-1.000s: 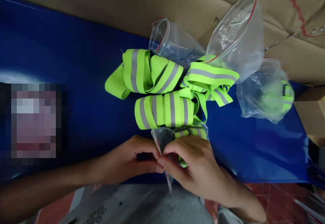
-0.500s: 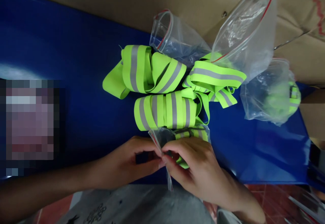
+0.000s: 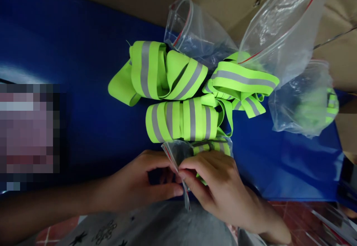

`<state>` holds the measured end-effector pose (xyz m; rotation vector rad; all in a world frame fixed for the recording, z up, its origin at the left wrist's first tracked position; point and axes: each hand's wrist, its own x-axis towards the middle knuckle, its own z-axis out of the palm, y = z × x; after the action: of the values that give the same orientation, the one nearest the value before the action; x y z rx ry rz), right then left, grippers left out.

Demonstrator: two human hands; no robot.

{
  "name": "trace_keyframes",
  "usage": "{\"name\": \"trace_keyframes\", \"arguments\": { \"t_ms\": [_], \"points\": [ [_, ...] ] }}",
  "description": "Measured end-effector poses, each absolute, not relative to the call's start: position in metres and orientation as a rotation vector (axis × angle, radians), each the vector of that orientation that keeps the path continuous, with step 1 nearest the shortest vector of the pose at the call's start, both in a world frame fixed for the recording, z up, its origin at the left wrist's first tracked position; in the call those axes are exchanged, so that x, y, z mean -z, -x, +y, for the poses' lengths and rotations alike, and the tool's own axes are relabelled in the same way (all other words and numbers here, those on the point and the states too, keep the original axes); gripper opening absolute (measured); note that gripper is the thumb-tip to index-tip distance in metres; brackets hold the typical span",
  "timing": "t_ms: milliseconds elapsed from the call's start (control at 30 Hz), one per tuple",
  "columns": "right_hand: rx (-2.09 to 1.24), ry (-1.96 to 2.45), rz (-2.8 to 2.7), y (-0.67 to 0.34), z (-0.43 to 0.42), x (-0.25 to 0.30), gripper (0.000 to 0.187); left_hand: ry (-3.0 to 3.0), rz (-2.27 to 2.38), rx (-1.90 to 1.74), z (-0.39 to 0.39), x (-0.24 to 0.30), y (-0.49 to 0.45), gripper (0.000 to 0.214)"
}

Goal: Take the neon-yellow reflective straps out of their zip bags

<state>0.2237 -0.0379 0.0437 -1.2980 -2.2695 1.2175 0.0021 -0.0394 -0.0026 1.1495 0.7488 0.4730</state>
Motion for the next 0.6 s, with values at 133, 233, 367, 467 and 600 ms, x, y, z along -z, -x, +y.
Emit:
{"name": "trace_keyframes", "arguments": {
  "t_ms": [133, 233, 367, 467, 600],
  "points": [
    [-1.216, 1.302, -2.275, -0.2233, -0.0382, -0.0436, 0.008, -1.151, 0.776, -0.457, -0.0394, 0.0017, -0.0024, 0.018],
    [-1.213, 1.301, -2.266, -0.2237, -0.038, -0.0439, 0.008, -1.139, 0.741, -0.459, -0.0379, 0.0016, -0.0018, 0.017],
    [-1.218, 1.322, -2.278, -0.2251, -0.0387, -0.045, 0.015, -1.096, 0.695, -0.49, -0.0356, 0.0024, -0.0002, 0.015],
    [-1.199, 1.335, -2.278, -0.2253, -0.041, -0.0464, 0.02, -1.105, 0.673, -0.525, -0.0351, 0.0027, 0.0009, 0.018],
    [-1.194, 1.354, -2.25, -0.2214, -0.0445, -0.0465, 0.01, -1.259, 0.658, -0.568, -0.0379, 0.0048, 0.0005, 0.02]
  ]
}}
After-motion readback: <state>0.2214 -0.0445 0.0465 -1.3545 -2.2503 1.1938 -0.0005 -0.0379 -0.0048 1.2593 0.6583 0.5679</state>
